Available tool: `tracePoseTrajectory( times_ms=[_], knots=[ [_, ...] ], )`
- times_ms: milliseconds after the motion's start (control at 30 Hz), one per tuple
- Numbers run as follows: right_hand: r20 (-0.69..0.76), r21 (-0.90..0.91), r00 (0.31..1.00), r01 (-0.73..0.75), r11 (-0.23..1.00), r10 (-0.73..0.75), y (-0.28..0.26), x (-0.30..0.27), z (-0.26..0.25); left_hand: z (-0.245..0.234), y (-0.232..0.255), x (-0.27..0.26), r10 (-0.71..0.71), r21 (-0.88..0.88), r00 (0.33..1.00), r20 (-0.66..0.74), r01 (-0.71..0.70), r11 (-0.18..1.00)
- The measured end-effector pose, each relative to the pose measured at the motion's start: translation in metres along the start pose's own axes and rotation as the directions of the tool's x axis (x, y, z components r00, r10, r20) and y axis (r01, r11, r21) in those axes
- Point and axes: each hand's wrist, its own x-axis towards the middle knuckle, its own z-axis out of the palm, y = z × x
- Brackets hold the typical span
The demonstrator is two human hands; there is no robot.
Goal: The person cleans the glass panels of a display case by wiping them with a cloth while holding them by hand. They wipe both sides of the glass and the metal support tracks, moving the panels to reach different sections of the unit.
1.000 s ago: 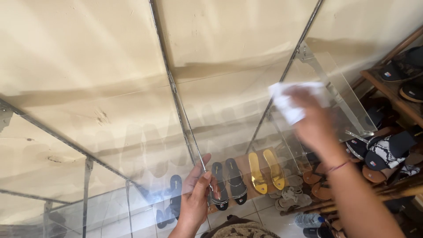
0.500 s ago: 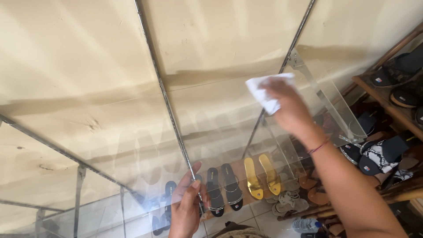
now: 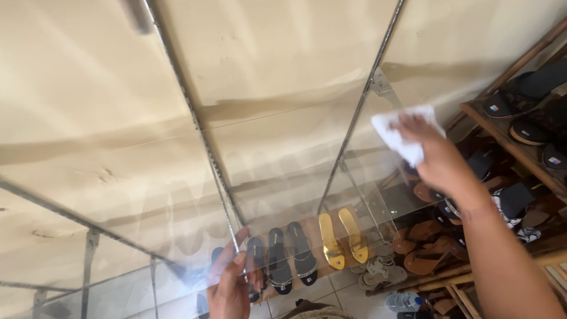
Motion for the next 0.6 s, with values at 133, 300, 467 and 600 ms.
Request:
tracePoseTrajectory(
  times_ms=[133,300,467,600],
  knots=[
    [0.072,-0.012,0.993,-0.088,0.996,0.088,-0.034,-0.067,-0.021,-0.001,0.0,0.001,0.001,-0.009,1.0,0.014,0.0,1.0],
    [0.072,0.117,0.994,-0.094,0.989,0.086,-0.06,-0.105,-0.027,0.001,0.002,-0.002,0.049,-0.021,0.999,0.017,-0.049,0.999],
    [0.033,0.086,0.999,-0.005,0.996,0.002,-0.036,-0.058,-0.015,0.006,0.008,-0.004,0.022,0.01,1.0,-0.023,-0.021,1.0],
    [-0.003,0.028,1.0,0.029,0.999,-0.029,-0.01,0.006,0.0,0.01,0.009,-0.005,0.02,-0.032,0.999,-0.035,-0.022,0.999]
  ],
)
